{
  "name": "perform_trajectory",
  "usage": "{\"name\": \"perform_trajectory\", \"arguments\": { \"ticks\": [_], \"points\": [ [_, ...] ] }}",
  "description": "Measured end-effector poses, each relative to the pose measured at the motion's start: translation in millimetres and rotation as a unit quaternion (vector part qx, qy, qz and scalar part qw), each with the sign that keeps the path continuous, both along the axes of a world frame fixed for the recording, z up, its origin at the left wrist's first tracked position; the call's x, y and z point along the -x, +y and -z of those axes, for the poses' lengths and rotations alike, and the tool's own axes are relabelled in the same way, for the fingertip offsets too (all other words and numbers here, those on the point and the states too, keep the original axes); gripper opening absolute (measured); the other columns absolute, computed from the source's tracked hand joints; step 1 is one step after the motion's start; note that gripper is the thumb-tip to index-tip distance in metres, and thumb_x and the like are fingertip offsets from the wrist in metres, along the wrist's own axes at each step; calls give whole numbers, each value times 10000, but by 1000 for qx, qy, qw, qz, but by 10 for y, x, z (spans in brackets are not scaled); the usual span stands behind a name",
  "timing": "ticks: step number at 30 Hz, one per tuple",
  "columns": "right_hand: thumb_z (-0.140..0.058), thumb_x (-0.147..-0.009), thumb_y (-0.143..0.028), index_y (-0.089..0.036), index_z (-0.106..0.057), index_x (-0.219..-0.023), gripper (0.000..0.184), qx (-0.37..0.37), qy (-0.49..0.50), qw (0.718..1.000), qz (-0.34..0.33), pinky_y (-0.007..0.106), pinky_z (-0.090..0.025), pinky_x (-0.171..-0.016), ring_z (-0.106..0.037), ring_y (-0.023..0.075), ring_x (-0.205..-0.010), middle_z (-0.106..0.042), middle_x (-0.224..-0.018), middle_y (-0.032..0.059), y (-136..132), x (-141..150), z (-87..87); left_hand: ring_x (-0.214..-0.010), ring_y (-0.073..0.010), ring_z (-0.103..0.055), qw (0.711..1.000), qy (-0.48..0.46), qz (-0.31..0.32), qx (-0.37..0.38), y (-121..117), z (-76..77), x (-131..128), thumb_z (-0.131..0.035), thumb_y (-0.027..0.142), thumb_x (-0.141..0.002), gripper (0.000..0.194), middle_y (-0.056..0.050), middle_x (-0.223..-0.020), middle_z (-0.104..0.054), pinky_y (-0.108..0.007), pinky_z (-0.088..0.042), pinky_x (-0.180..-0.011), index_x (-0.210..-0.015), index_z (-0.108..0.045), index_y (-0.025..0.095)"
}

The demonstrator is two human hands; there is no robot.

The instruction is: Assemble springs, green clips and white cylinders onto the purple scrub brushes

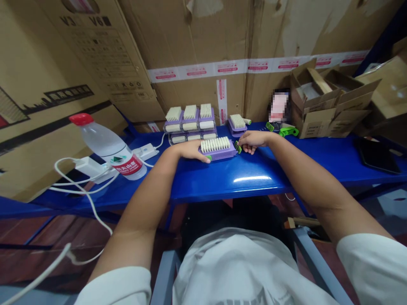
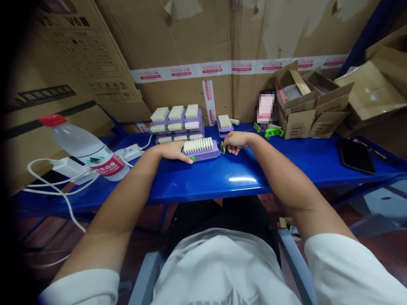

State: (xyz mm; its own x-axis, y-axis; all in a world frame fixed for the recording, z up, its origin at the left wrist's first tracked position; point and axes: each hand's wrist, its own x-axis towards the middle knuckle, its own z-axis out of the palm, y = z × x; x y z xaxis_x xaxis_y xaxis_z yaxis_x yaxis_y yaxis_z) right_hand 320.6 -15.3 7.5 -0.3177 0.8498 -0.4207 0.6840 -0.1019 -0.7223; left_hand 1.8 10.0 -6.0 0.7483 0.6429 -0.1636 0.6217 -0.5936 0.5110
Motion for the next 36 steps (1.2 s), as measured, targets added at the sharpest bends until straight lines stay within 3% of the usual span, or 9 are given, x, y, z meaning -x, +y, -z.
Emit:
{"name": "perform_trajectory", "arguments": {
  "ticks": [21, 36],
  "points": [
    [-682, -1058, -248, -169, -666, -817, 255, -7, 3, 1000, -10, 245, -561, -497, -597, 132, -463, -654, -604, 25, 53, -27, 39, -1483, -367, -648, 1000, -12, -6, 16, -9, -2, -7, -899, 640, -685, 1063, -67, -1627, -677, -430, -482, -1264, -1636, -582, 284],
    [-593, -1094, -178, -169, -644, -807, 292, -12, -7, 1000, -3, 228, -509, -461, -573, 117, -431, -644, -580, 9, -12, 15, -4, -1483, -366, -648, 1000, -15, -2, 6, -1, 7, 2, -902, 644, -697, 1059, -69, -1628, -676, -440, -482, -1267, -1638, -579, 279]
  ]
}}
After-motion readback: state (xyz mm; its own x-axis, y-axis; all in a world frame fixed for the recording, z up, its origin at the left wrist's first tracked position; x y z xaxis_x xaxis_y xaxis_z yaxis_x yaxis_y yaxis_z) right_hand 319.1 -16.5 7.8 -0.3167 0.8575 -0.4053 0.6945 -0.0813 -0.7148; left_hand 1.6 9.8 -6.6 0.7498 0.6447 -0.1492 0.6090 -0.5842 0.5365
